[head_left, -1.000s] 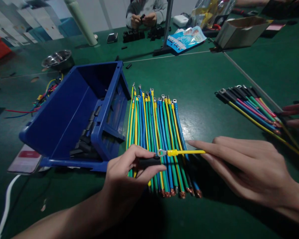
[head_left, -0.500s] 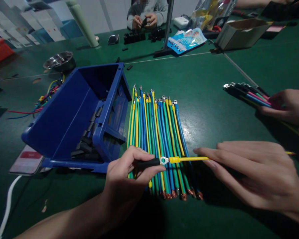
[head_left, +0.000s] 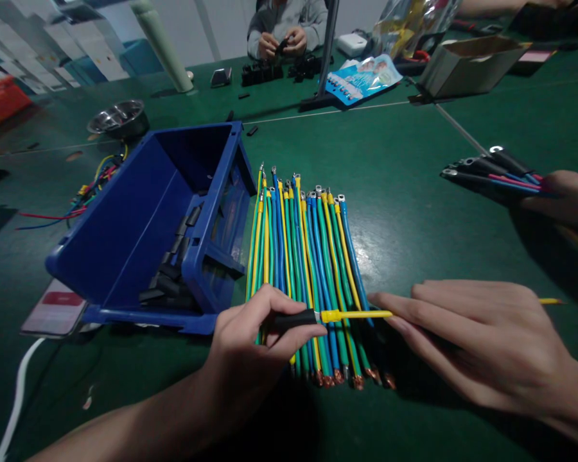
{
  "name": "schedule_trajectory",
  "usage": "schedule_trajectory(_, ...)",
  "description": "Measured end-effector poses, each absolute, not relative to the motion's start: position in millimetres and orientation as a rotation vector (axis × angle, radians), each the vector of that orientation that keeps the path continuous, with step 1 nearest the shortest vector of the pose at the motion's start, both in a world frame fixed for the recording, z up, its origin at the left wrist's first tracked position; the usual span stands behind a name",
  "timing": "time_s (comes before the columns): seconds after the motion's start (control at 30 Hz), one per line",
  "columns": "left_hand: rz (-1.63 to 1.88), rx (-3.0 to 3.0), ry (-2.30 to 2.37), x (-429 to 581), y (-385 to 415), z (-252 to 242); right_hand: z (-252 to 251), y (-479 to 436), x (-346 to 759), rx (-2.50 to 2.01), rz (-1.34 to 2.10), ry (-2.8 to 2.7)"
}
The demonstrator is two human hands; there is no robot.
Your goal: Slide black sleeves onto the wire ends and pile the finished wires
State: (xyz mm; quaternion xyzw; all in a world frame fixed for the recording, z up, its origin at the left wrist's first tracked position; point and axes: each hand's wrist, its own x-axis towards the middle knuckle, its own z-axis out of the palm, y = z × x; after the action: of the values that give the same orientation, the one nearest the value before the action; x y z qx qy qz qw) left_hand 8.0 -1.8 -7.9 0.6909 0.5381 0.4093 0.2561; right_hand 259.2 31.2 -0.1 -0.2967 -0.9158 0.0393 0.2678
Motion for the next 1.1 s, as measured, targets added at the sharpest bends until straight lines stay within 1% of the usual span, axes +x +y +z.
schedule_trajectory(0.5, 0.931, 1.918, 1.347, 12, -2, -8, -3, 26, 250, -0.739, 0.257, -2.483)
schedule_trajectory(0.67, 0.839, 1.774, 1.337, 9, -4, -10, -5, 28, 251, -0.755, 0.269, -2.483)
schedule_trajectory(0.9, 0.999, 1.562, 1.353, 5, -1, -16, -1, 35, 261, -0.827, 0.161, -2.445)
schedule_trajectory(1.1, 1.023, 1.604, 1.354, 7, 1, -13, -2, 35, 261, -0.82, 0.158, -2.457)
